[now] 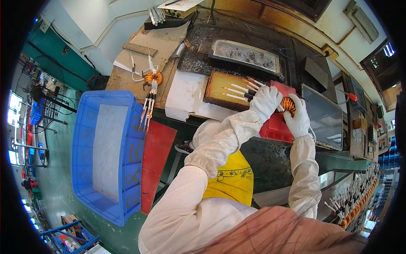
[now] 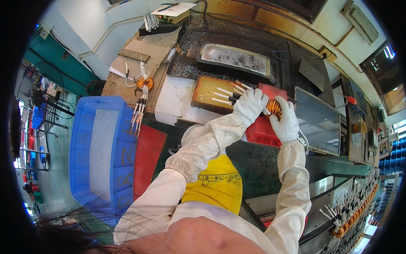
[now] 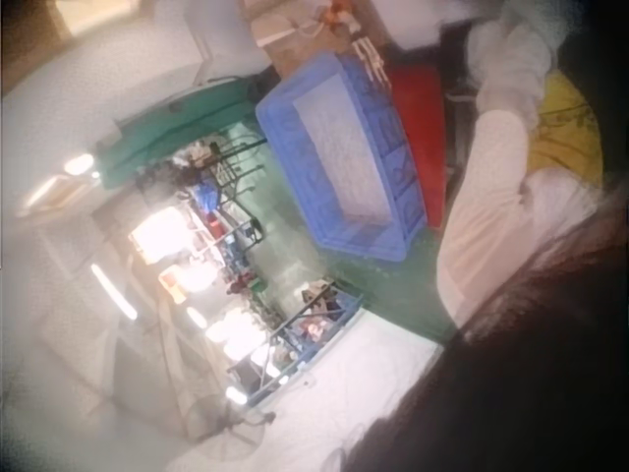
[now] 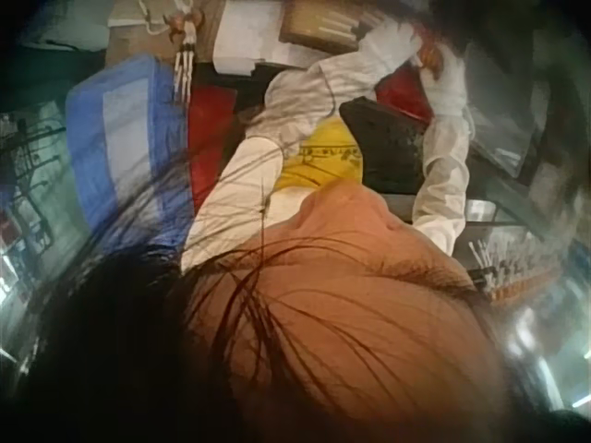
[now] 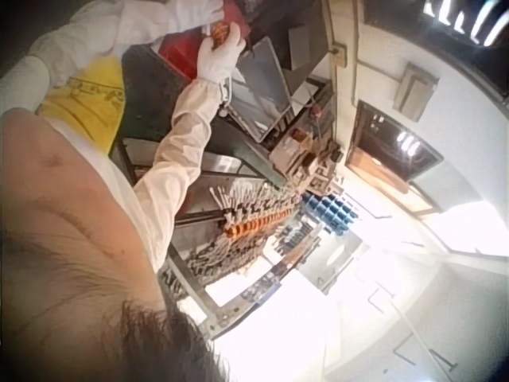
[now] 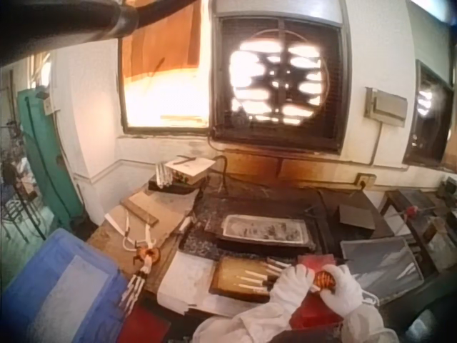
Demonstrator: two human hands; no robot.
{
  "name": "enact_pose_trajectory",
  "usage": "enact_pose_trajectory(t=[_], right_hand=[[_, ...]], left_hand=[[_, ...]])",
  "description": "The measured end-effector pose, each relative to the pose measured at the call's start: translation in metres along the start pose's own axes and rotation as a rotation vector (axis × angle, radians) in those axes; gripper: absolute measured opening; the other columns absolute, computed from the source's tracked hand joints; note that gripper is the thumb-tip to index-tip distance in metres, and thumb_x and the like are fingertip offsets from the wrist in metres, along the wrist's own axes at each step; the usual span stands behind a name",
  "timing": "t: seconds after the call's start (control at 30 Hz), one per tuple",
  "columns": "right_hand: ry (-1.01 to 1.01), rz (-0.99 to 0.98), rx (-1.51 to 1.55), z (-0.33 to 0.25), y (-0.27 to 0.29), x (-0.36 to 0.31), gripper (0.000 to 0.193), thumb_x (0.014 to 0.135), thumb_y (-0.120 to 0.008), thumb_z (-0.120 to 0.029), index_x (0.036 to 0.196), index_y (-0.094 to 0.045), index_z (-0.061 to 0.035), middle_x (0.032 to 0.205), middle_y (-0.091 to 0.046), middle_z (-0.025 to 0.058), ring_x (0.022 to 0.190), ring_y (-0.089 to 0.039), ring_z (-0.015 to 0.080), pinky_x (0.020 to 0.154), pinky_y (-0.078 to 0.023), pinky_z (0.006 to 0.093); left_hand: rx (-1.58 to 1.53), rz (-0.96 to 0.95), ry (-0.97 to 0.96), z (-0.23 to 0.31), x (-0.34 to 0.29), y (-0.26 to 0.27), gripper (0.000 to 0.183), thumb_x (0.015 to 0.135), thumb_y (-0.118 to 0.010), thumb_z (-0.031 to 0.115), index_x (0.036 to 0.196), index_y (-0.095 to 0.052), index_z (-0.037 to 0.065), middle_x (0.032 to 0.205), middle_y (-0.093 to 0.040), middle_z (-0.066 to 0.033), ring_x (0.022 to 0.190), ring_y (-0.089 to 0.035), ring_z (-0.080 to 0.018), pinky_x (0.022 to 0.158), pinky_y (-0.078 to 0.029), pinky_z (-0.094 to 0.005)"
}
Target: Dipping the wire leads of electrical components into a heated solder bath for tinning and organizing them on a tray.
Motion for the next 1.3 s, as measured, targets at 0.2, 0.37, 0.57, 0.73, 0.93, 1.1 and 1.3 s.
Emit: enact_pose_trajectory(t=[0.2, 0.37, 0.57, 0.73, 0.93, 1.1, 1.3], right_hand=[[-0.019, -0.021, -0.009, -0.002, 0.000, 0.001, 0.055, 0.074, -0.060, -0.001, 0.127, -0.052, -0.0129, 0.115, -0.054, 0.0149, 0.108, -0.056, 0.0354, 0.092, -0.047, 0.0376], [-0.019, -0.034, -0.013, -0.001, -0.001, 0.001, 0.055, 0.074, -0.060, -0.002, 0.127, -0.052, -0.0128, 0.114, -0.055, 0.0145, 0.108, -0.056, 0.0350, 0.092, -0.047, 0.0372], [0.003, -0.020, -0.019, 0.002, -0.001, 0.003, 0.055, 0.075, -0.064, -0.005, 0.127, -0.052, -0.0172, 0.112, -0.054, 0.0149, 0.105, -0.058, 0.0374, 0.088, -0.049, 0.0408], [-0.025, -0.048, -0.064, -0.002, 0.000, 0.011, 0.054, 0.076, -0.063, -0.009, 0.127, -0.052, -0.0182, 0.114, -0.055, 0.0151, 0.104, -0.058, 0.0395, 0.086, -0.050, 0.0436], [-0.046, -0.057, -0.081, -0.003, 0.002, 0.011, 0.053, 0.075, -0.063, -0.010, 0.126, -0.052, -0.0187, 0.115, -0.055, 0.0147, 0.105, -0.059, 0.0394, 0.086, -0.050, 0.0446], [-0.057, -0.071, -0.091, -0.005, 0.001, 0.013, 0.052, 0.075, -0.061, -0.009, 0.126, -0.053, -0.0183, 0.116, -0.056, 0.0133, 0.105, -0.059, 0.0378, 0.087, -0.050, 0.0429], [-0.056, -0.077, -0.116, -0.005, 0.002, 0.016, 0.052, 0.075, -0.061, -0.010, 0.125, -0.053, -0.0190, 0.114, -0.056, 0.0124, 0.104, -0.059, 0.0372, 0.086, -0.050, 0.0431]], left_hand=[[-0.033, -0.019, -0.007, -0.002, -0.001, -0.004, 0.013, 0.080, -0.059, 0.020, 0.090, -0.053, 0.013, 0.085, -0.047, -0.0062, 0.077, -0.054, -0.0223, 0.063, -0.048, -0.0334], [-0.039, -0.033, 0.013, -0.001, -0.004, -0.003, 0.013, 0.080, -0.059, 0.019, 0.090, -0.054, 0.013, 0.085, -0.048, -0.0058, 0.078, -0.055, -0.0222, 0.062, -0.048, -0.0338], [-0.062, -0.042, 0.016, -0.002, -0.002, -0.005, 0.013, 0.080, -0.059, 0.019, 0.091, -0.054, 0.014, 0.085, -0.048, -0.0050, 0.078, -0.055, -0.0215, 0.062, -0.048, -0.0334], [-0.090, -0.041, 0.040, -0.007, 0.001, -0.008, 0.012, 0.080, -0.060, 0.020, 0.089, -0.055, 0.014, 0.084, -0.048, -0.0054, 0.078, -0.056, -0.0221, 0.060, -0.050, -0.0336], [-0.120, -0.042, 0.032, -0.006, 0.001, -0.009, 0.012, 0.080, -0.060, 0.020, 0.087, -0.054, 0.013, 0.083, -0.049, -0.0060, 0.078, -0.056, -0.0227, 0.059, -0.050, -0.0342], [-0.128, -0.075, 0.044, -0.007, 0.000, -0.009, 0.013, 0.079, -0.061, 0.022, 0.087, -0.054, 0.013, 0.084, -0.049, -0.0065, 0.078, -0.056, -0.0232, 0.060, -0.051, -0.0343], [-0.142, -0.079, 0.064, -0.008, 0.001, -0.009, 0.016, 0.078, -0.063, 0.024, 0.087, -0.055, 0.014, 0.085, -0.049, -0.0064, 0.079, -0.057, -0.0232, 0.061, -0.051, -0.0342]])
Point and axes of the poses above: each hand's wrist, its own x-axis towards the middle knuckle, its own y-axis out of the back of the hand, z = x × y, the point moved 3 cm from there along x, towards the middle knuckle
